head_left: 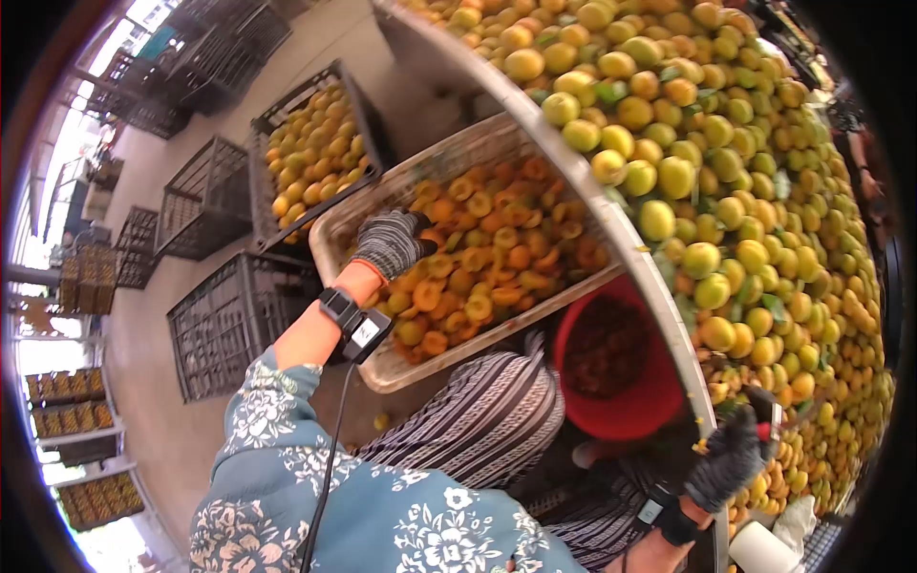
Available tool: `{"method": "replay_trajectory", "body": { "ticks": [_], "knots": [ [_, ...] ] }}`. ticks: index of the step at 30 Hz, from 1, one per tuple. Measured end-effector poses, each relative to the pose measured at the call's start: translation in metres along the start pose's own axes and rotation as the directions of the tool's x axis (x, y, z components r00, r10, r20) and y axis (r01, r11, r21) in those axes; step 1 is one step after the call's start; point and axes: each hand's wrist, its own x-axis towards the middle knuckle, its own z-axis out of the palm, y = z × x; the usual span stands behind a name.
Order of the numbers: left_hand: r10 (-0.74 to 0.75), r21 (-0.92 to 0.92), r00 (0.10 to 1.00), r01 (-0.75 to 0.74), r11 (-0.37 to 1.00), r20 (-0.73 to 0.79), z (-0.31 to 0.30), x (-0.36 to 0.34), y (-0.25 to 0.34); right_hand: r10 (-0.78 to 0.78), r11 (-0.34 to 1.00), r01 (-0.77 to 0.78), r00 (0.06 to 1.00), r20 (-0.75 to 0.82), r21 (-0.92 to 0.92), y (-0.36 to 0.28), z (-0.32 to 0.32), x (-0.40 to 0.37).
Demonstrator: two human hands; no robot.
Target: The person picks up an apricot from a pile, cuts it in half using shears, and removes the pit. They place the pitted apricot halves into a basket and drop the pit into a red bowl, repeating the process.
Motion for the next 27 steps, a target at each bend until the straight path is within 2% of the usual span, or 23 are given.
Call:
{"method": "replay_trajectory", "body": {
  "ticks": [1, 2, 3, 4, 5, 6, 7, 9, 10, 11, 14, 16, 17, 19, 20, 21, 23, 25, 27],
  "knots": [
    [0.026, -0.007, 0.999, -0.026, 1.0, -0.022, -0.005, 0.005, 0.011, 0.005, 0.999, -0.005, 1.0, -0.016, 0.034, -0.009, 0.007, -0.001],
    [0.132, -0.242, 0.956, -0.197, 0.95, -0.26, -0.008, 0.012, 0.021, -0.023, 1.0, 0.024, 0.998, -0.061, 0.008, 0.015, 0.009, 0.003],
    [0.164, -0.413, 0.855, -0.395, 0.82, -0.493, -0.012, 0.017, 0.03, -0.011, 0.999, 0.014, 0.998, -0.066, 0.052, 0.004, 0.021, -0.003],
    [0.158, -0.523, 0.837, -0.462, 0.716, -0.524, -0.036, 0.011, 0.054, -0.021, 0.999, 0.024, 0.998, -0.059, 0.047, -0.001, 0.025, -0.005],
    [0.167, -0.517, 0.828, -0.478, 0.71, -0.535, -0.054, 0.009, 0.074, -0.027, 0.999, 0.029, 0.998, -0.049, 0.042, -0.005, 0.028, -0.006],
    [0.155, -0.565, 0.774, -0.568, 0.599, -0.613, -0.069, 0.009, 0.092, -0.016, 0.999, 0.019, 0.998, -0.067, 0.047, -0.01, 0.032, -0.006],
    [0.13, -0.59, 0.717, -0.651, 0.477, -0.685, -0.081, 0.011, 0.108, -0.018, 1.0, 0.017, 1.0, 0.023, 0.023, -0.008, 0.026, -0.003],
    [0.17, -0.47, 0.631, -0.707, 0.528, -0.757, -0.102, 0.023, 0.136, -0.027, 1.0, 0.027, 0.999, -0.017, -0.016, -0.008, 0.025, 0.0],
    [0.183, -0.449, 0.599, -0.739, 0.503, -0.78, -0.108, 0.033, 0.147, -0.017, 1.0, 0.017, 0.999, -0.035, -0.007, -0.011, 0.027, 0.001],
    [0.232, -0.327, 0.52, -0.764, 0.556, -0.822, -0.11, 0.05, 0.155, -0.001, 1.0, 0.002, 0.999, -0.055, 0.014, -0.017, 0.029, 0.001],
    [0.244, -0.305, 0.542, -0.728, 0.614, -0.804, -0.124, 0.084, 0.183, -0.035, 0.999, 0.037, 0.995, -0.095, 0.019, -0.009, 0.016, 0.011],
    [0.237, -0.31, 0.582, -0.683, 0.661, -0.778, -0.14, 0.098, 0.195, -0.15, 0.989, 0.148, 0.983, -0.103, -0.03, -0.013, 0.01, 0.017],
    [0.247, -0.373, 0.638, -0.674, 0.638, -0.729, -0.146, 0.106, 0.2, -0.066, 0.998, 0.067, 0.99, -0.126, 0.005, -0.017, 0.005, 0.015],
    [0.244, -0.31, 0.698, -0.567, 0.763, -0.673, -0.161, 0.116, 0.215, -0.03, 0.998, 0.037, 0.987, -0.156, 0.045, -0.022, 0.003, 0.019],
    [0.254, -0.242, 0.688, -0.538, 0.807, -0.68, -0.162, 0.126, 0.221, -0.044, 0.997, 0.053, 0.991, -0.128, 0.062, -0.023, 0.001, 0.021],
    [0.207, -0.286, 0.803, -0.421, 0.861, -0.559, -0.173, 0.126, 0.229, -0.039, 0.996, 0.051, 0.987, -0.157, 0.071, -0.028, 0.003, 0.023],
    [0.171, -0.359, 0.816, -0.418, 0.834, -0.552, -0.175, 0.137, 0.236, -0.047, 0.992, 0.066, 0.984, -0.174, 0.107, -0.027, -0.002, 0.03],
    [0.19, -0.366, 0.785, -0.47, 0.803, -0.59, -0.179, 0.154, 0.241, -0.063, 0.99, 0.08, 0.987, -0.148, 0.113, -0.026, -0.009, 0.037],
    [0.097, -0.253, 0.784, -0.311, 0.916, -0.613, -0.184, 0.158, 0.251, -0.069, 0.989, 0.091, 0.983, -0.171, 0.121, -0.022, -0.014, 0.043]
  ]
}}
